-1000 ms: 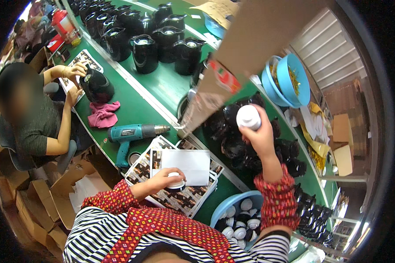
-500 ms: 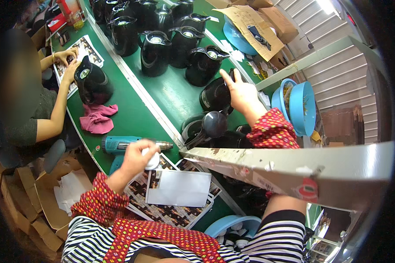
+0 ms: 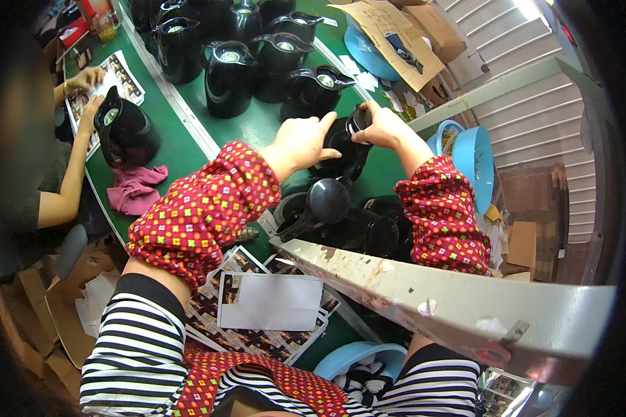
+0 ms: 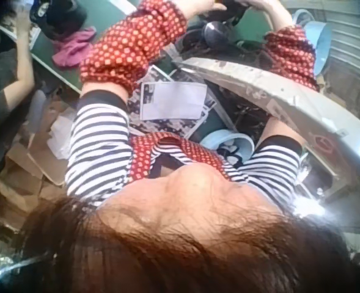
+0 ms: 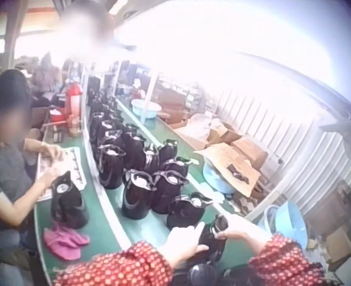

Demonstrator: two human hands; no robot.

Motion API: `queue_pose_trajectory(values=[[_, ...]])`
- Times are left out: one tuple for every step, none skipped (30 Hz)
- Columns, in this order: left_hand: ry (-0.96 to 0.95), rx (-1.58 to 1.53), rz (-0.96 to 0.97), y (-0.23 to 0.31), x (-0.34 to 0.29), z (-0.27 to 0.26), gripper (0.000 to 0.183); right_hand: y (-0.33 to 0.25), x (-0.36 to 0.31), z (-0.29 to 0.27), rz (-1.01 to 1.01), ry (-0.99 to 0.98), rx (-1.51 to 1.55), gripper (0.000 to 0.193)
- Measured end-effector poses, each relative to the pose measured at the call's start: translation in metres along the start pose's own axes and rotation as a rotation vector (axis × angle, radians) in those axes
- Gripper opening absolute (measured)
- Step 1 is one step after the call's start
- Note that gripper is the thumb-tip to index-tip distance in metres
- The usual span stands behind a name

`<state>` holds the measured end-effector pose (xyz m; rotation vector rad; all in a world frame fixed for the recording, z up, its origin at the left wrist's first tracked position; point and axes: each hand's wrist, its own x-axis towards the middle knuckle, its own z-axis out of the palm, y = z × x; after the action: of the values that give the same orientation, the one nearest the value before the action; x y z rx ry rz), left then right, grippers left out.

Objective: The person repeatedly picks up black kettle bodies from a green workbench, inserts white circular inserts into the top openings, and places the assembled units back on the bench. The person also moves a blue basin of inserts and briefly handles a cardboard box while continuing the assembly.

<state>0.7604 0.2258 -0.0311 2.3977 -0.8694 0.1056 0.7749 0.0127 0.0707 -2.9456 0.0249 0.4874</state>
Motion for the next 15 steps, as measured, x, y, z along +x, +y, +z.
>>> queue_pose_trajectory(values=[[-0.004, -0.008, -0.001, 0.003, 0.004, 0.002, 0.089, 0.000, -0.001, 0.003, -0.033, -0.003, -0.049, 0.082], [-0.091, -0.041, -0.056, 0.007, 0.008, 0.002, 0.099, 0.000, -0.003, 0.005, -0.067, -0.006, -0.098, 0.084], [-0.084, -0.042, -0.071, 0.008, 0.011, 0.005, 0.100, -0.004, -0.008, 0.005, -0.101, -0.003, -0.148, 0.086], [-0.076, -0.042, -0.087, 0.008, 0.013, 0.009, 0.100, -0.009, -0.013, 0.004, -0.147, -0.018, -0.166, 0.090], [-0.067, -0.042, -0.104, 0.008, 0.015, 0.013, 0.101, -0.011, -0.014, 0.003, -0.195, -0.014, -0.200, 0.088], [-0.093, -0.049, -0.114, 0.009, 0.020, 0.015, 0.105, -0.012, -0.015, 0.001, -0.238, -0.010, -0.233, 0.087], [-0.103, -0.060, -0.107, 0.008, 0.023, 0.017, 0.105, -0.010, -0.017, 0.001, -0.282, -0.006, -0.266, 0.086], [-0.112, -0.071, -0.101, 0.008, 0.026, 0.018, 0.105, -0.009, -0.019, 0.001, -0.382, 0.031, -0.282, 0.084], [-0.124, -0.084, -0.091, 0.009, 0.028, 0.020, 0.104, -0.008, -0.021, 0.000, -0.385, 0.019, -0.292, 0.085], [-0.141, -0.095, -0.087, 0.010, 0.031, 0.021, 0.104, -0.008, -0.021, -0.001, -0.389, 0.007, -0.303, 0.086], [-0.158, -0.105, -0.084, 0.010, 0.033, 0.021, 0.103, -0.008, -0.022, -0.002, -0.393, -0.006, -0.313, 0.087], [-0.173, -0.115, -0.083, 0.010, 0.035, 0.022, 0.103, -0.017, -0.026, -0.010, -0.316, 0.002, -0.385, 0.079], [-0.170, -0.122, -0.083, 0.008, 0.036, 0.025, 0.101, -0.025, -0.022, -0.014, -0.082, 0.022, -0.380, 0.080], [-0.167, -0.129, -0.083, 0.006, 0.037, 0.029, 0.100, -0.023, -0.015, -0.016, 0.012, 0.028, -0.445, 0.083], [-0.167, -0.134, -0.083, 0.004, 0.038, 0.029, 0.098, -0.025, -0.010, -0.018, 0.107, 0.033, -0.507, 0.087]])
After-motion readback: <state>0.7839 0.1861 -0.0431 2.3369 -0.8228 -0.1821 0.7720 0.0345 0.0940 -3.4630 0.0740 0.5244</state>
